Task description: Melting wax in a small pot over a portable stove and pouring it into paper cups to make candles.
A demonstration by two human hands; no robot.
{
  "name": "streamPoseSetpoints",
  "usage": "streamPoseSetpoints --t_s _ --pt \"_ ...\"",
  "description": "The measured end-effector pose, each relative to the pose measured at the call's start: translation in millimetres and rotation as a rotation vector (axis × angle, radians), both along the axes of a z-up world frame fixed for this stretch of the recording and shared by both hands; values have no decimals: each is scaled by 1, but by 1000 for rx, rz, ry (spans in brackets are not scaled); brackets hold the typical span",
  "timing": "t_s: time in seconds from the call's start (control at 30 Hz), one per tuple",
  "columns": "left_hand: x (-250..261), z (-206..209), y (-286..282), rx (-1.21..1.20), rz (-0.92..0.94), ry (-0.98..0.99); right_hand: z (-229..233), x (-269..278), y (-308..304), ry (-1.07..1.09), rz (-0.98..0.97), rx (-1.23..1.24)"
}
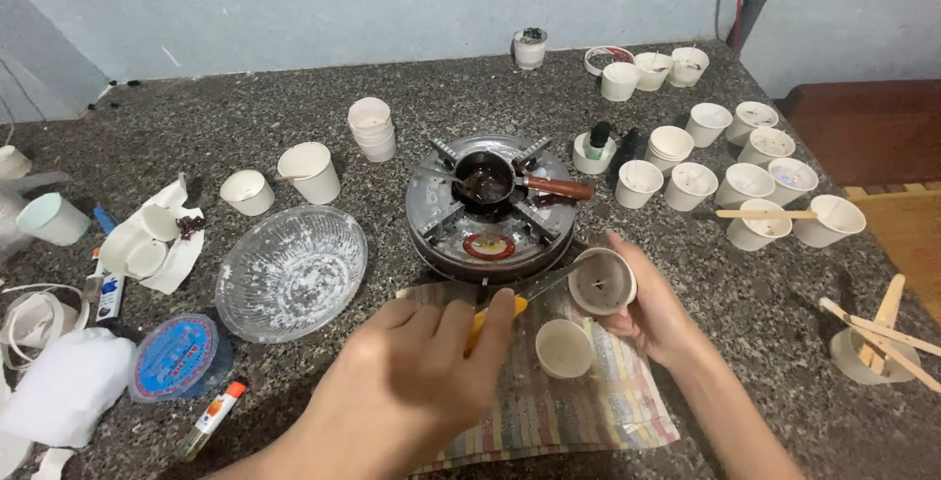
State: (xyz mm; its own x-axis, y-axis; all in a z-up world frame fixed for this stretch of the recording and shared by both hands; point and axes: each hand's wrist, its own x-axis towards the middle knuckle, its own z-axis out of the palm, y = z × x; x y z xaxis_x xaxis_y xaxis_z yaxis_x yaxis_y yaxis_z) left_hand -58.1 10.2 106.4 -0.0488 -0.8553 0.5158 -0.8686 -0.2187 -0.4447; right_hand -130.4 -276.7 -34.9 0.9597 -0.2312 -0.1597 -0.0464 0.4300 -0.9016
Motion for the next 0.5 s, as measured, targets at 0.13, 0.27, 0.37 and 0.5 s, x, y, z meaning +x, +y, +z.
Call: streamPoseSetpoints --t_s 0.13,0.27,0.37,0.5 --pt "0 2 -5 4 -1 -20 -2 -1 -2 -36 9 -44" --pt "3 6 -12 86 34 -6 5 -3 -3 126 -109 -180" --pt "7 16 -16 152 23 37 -1 -4 -12 147 -185 -316" --pt "12 38 -24 501 101 139 -10 -2 -20 61 -58 -522"
